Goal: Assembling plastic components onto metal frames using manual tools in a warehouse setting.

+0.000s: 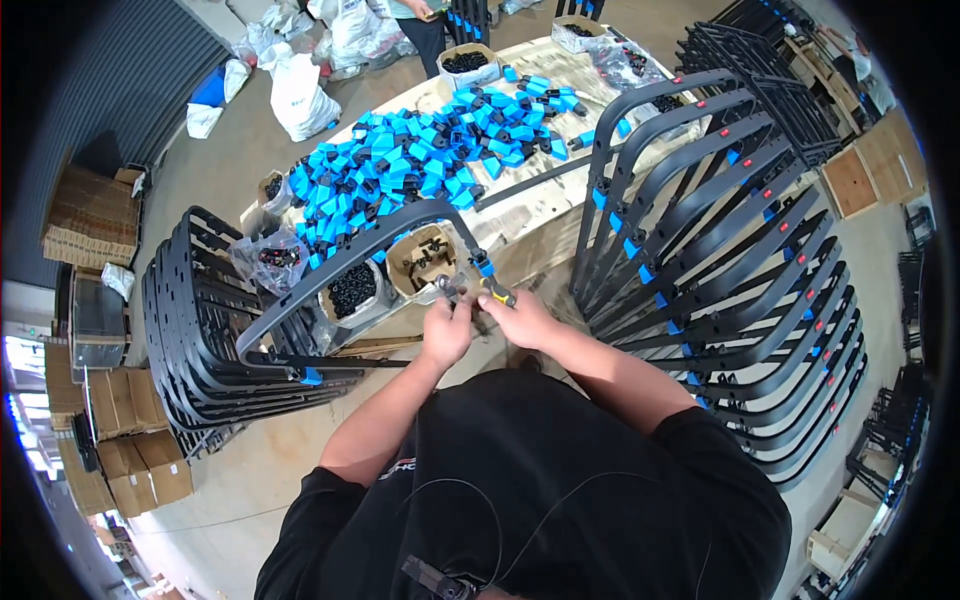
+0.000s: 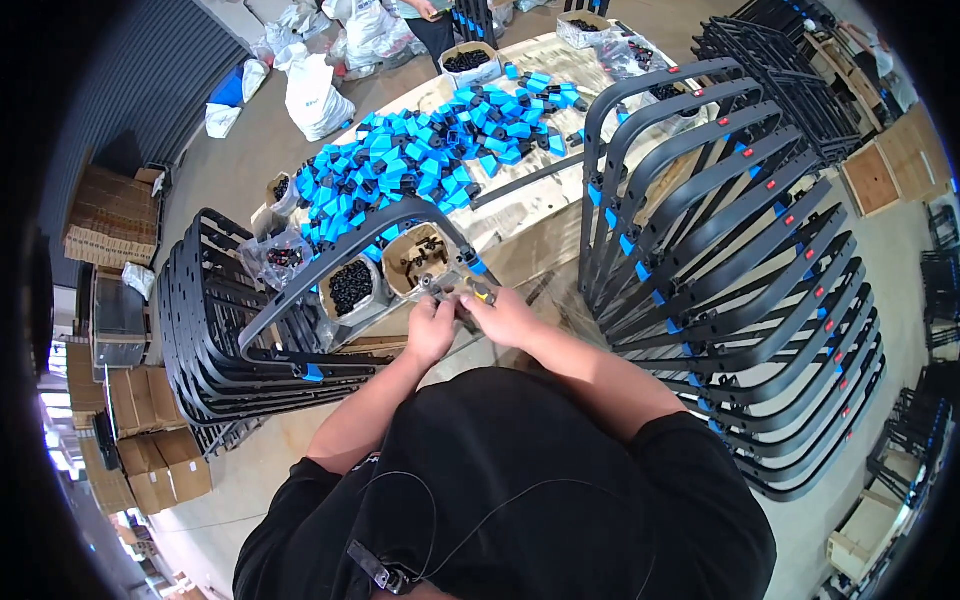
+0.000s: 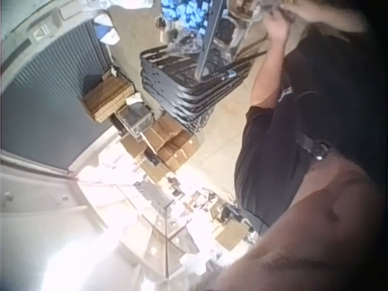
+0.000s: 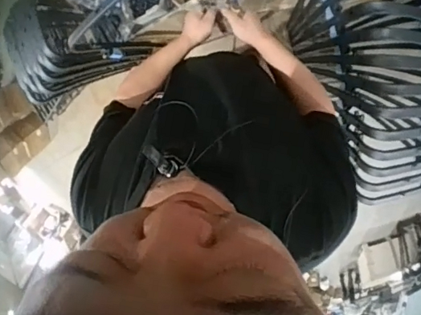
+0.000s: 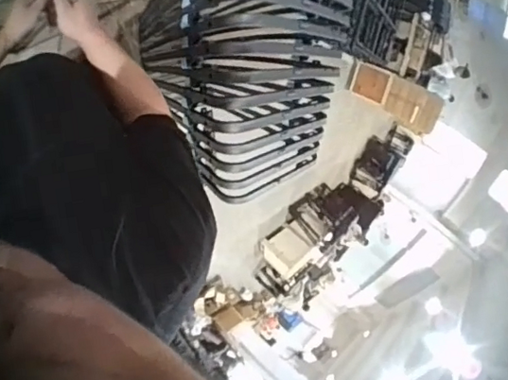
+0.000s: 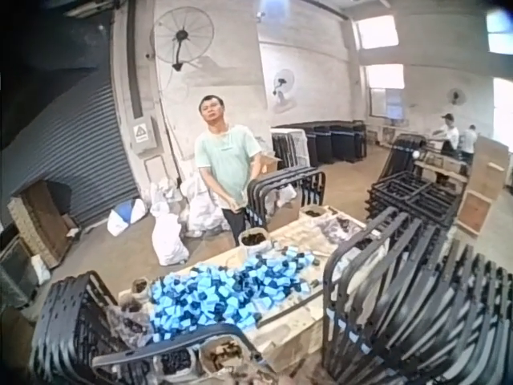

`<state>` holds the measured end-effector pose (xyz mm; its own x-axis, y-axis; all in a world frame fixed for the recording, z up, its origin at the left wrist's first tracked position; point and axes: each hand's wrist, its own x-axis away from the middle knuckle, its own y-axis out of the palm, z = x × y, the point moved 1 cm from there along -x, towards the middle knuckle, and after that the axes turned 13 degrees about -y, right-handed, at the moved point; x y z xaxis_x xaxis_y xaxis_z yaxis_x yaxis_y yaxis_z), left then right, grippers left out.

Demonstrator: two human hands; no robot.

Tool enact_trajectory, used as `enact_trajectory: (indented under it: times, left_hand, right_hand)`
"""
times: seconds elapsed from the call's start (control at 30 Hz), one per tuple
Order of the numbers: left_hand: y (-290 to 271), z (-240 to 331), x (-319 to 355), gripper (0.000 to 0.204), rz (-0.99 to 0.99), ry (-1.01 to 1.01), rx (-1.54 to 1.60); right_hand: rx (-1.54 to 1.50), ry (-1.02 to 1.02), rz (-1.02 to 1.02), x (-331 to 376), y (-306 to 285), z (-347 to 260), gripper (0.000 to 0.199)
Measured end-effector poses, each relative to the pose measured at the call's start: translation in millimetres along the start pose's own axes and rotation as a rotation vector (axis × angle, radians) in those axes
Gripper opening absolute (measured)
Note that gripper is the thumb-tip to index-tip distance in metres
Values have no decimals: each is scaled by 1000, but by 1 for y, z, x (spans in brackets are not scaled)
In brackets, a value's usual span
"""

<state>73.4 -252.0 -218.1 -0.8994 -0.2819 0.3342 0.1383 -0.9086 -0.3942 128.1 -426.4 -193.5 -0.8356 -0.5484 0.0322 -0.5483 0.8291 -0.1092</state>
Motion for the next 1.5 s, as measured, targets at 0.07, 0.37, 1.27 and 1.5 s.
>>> enact_trajectory:
  times: [0.07,0.37,1.27,1.5]
  left_hand:
    - [-2,4,-6,25,45,-174,-176]
    - [28,45,-38,46,-119,-618,458]
    - [8,76,-44,17,-354,-748,814]
    - [18,64,-30,17,-292,-516,424]
  right_hand:
    - [203,62,-53,-3,-25,2,33]
    - [-94,-26,413,-57,-66,54,30]
    - [-528,194,345,-94,-64,87,21]
    - [-81,227,-4,-101,-94,46,36]
